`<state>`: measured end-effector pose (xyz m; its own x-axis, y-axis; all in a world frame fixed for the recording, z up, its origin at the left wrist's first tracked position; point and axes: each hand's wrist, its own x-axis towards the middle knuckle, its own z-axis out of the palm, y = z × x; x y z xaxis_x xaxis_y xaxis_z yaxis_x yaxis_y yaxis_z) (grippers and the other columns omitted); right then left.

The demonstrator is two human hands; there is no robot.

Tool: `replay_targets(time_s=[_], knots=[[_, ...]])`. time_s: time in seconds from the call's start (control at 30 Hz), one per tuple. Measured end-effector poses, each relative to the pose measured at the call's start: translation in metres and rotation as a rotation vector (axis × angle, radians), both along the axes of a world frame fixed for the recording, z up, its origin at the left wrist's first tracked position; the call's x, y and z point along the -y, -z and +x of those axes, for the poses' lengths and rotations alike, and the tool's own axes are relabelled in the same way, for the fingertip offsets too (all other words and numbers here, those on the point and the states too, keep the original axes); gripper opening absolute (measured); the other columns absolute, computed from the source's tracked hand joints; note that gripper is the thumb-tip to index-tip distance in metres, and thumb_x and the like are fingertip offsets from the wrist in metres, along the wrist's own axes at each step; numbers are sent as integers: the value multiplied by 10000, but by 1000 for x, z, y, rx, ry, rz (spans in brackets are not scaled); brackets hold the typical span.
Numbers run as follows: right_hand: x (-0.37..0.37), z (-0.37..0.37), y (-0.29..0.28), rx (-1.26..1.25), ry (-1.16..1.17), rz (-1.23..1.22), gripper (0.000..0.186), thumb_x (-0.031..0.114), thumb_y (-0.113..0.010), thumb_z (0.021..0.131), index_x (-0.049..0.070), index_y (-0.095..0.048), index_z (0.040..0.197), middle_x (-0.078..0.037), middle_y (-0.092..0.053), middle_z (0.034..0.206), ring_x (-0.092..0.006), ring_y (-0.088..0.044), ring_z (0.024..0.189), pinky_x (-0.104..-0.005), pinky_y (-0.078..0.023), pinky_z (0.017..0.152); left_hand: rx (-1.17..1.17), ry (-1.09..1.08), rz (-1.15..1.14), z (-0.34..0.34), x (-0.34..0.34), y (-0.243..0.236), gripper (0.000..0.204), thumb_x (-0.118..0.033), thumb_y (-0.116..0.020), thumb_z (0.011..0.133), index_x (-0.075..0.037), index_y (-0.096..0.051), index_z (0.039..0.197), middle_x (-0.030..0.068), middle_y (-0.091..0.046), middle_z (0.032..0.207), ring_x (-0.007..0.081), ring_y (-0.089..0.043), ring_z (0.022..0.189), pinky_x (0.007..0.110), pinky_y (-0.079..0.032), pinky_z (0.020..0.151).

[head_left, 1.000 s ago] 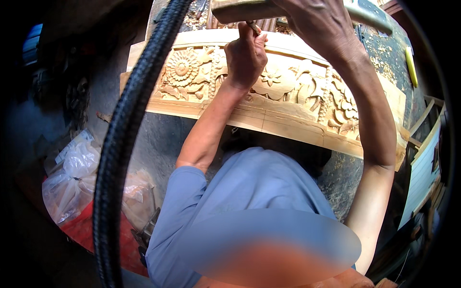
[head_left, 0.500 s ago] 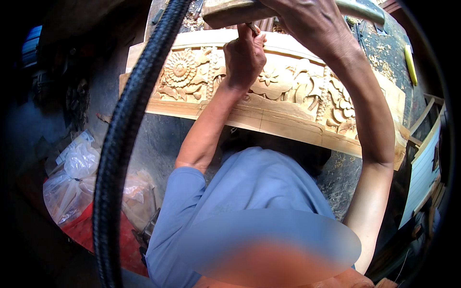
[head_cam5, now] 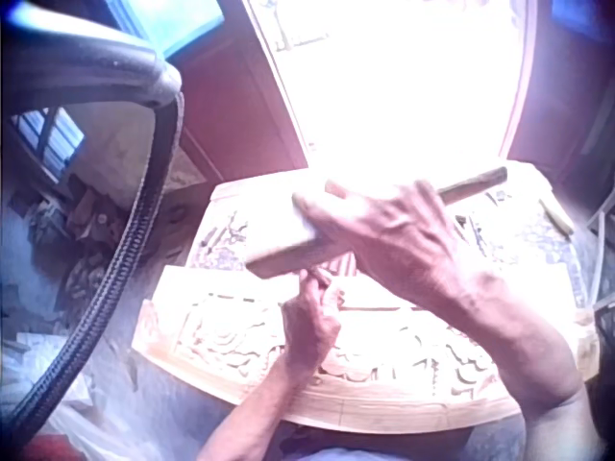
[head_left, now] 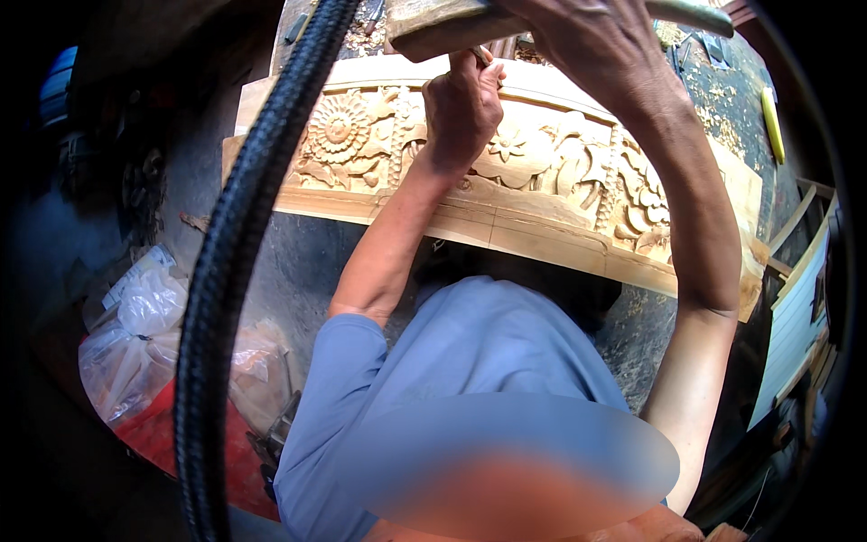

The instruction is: The person carves intricate floral patterns into a wooden panel using a chisel and a wooden mallet. The person strikes the chisel with the mallet to remove small chips of wood and switches between different chisels to refine the carving.

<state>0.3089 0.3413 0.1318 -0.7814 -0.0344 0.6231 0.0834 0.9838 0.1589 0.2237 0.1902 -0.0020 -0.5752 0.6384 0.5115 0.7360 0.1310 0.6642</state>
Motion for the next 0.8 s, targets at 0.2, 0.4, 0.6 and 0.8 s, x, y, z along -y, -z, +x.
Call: replay_targets(time_s=[0.2,0.4,0.6,0.8], knots=[[-2,-3,-16,-338,-8,-373,391,48,-615,941,78,-643,1330,-81,-722,757,-125,-634,519,-268,-557,488,354,82,29,-14,2,-4,107,-50,-601,1033,36,-537,1025,138,-769,813,173,-768,726,285,-630,620],[-11,4,10,85,123,83,459,-6,-552,949,151,-595,1377,-77,-718,1120,-123,-640,656,-255,-514,430,-59,29,-76,-2,-7,-10,101,-53,-632,998,-66,-538,1035,77,-754,747,232,-777,696,340,-613,602],[-15,-2,-26,-498,-116,-261,299,37,-643,931,34,-710,1223,-78,-747,756,-92,-671,569,-231,-524,431,392,53,36,-10,-1,-3,111,-42,-575,1041,41,-528,983,133,-769,820,162,-762,695,275,-635,626],[-10,13,7,-197,-77,-308,390,32,-671,917,94,-653,1301,-98,-738,890,-182,-685,638,-302,-611,585,197,58,29,0,-5,-11,97,-44,-594,1027,9,-513,1025,112,-763,781,180,-765,692,283,-601,596]])
